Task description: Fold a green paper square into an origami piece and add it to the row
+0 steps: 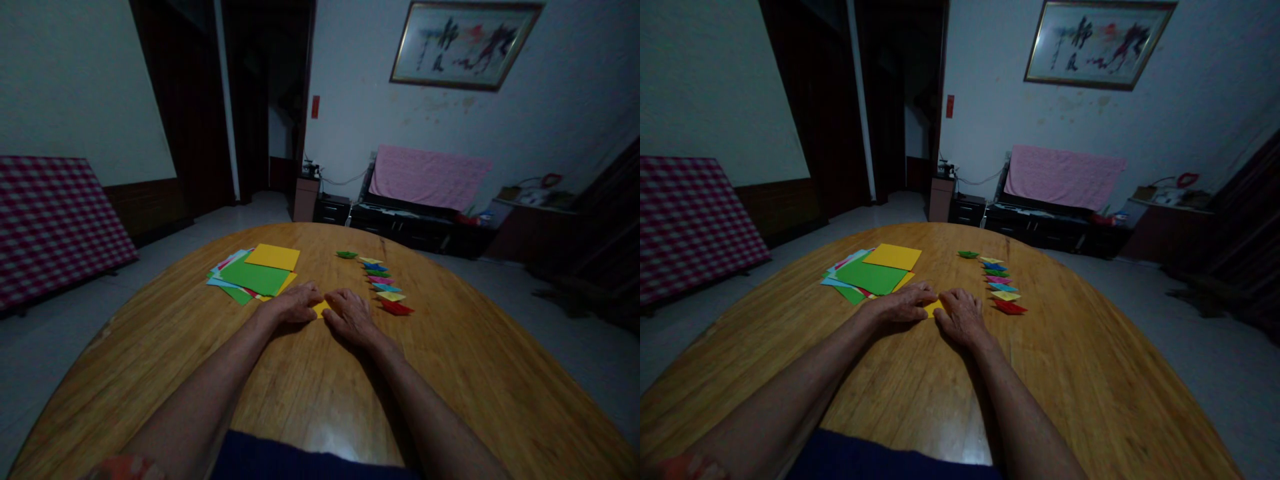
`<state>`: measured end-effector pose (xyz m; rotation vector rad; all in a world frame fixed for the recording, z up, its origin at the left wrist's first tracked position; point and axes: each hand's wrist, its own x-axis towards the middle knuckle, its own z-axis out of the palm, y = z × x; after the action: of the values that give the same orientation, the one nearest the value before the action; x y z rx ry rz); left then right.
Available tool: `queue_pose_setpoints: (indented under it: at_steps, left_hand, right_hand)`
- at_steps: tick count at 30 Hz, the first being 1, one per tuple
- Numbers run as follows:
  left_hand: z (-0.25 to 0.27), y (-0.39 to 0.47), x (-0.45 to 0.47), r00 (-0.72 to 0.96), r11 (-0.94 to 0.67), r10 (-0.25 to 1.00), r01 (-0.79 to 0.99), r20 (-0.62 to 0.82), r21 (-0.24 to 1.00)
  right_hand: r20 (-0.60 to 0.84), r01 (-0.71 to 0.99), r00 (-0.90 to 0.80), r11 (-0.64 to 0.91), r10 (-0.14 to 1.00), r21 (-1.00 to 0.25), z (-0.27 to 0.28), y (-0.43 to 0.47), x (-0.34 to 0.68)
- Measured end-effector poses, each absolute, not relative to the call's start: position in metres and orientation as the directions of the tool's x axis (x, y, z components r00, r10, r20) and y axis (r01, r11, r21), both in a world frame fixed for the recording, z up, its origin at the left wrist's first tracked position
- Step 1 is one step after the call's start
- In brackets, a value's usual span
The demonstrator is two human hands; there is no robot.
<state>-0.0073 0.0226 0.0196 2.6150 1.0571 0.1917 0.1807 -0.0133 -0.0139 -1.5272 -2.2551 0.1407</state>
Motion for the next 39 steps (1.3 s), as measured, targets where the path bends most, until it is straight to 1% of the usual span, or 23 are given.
queue_pose_setpoints:
  at_steps: [3,7,11,16,20,25,31,36,39]
  left_hand:
    - [0.022,0.021,-0.007,0.718,-0.677,0.696,0.656,-0.001,0.335]
    - [0.021,0.021,-0.006,0.720,-0.677,0.694,0.648,0.009,0.348]
    - [0.020,0.023,-0.007,0.735,-0.693,0.678,0.630,0.022,0.350]
    - [0.023,0.020,-0.007,0.717,-0.673,0.697,0.651,0.007,0.350]
    - [0.023,0.020,-0.007,0.713,-0.668,0.701,0.655,0.002,0.354]
    - [0.023,0.021,-0.009,0.715,-0.662,0.699,0.653,-0.013,0.369]
    - [0.025,0.019,-0.010,0.723,-0.650,0.690,0.639,-0.034,0.411]
    - [0.025,0.019,-0.010,0.705,-0.632,0.708,0.655,-0.034,0.415]
    - [0.026,0.019,-0.009,0.703,-0.637,0.711,0.657,-0.024,0.403]
  right_hand:
    - [0.302,0.896,-0.252,0.340,0.920,-0.287,-0.015,-0.015,0.170]
    - [0.245,0.910,-0.229,0.297,0.942,-0.291,-0.014,-0.015,0.168]
    - [0.197,0.907,-0.262,0.311,0.945,-0.283,-0.012,-0.015,0.173]
    - [0.195,0.893,-0.304,0.351,0.932,-0.282,-0.013,-0.016,0.182]
    - [0.204,0.857,-0.360,0.409,0.910,-0.314,-0.016,-0.013,0.189]
    - [0.198,0.834,-0.393,0.439,0.898,-0.334,-0.018,-0.010,0.196]
    - [0.158,0.826,-0.402,0.432,0.902,-0.363,-0.013,-0.010,0.198]
    - [0.144,0.807,-0.390,0.413,0.910,-0.423,-0.009,-0.010,0.201]
    - [0.148,0.783,-0.373,0.396,0.916,-0.479,-0.008,-0.009,0.202]
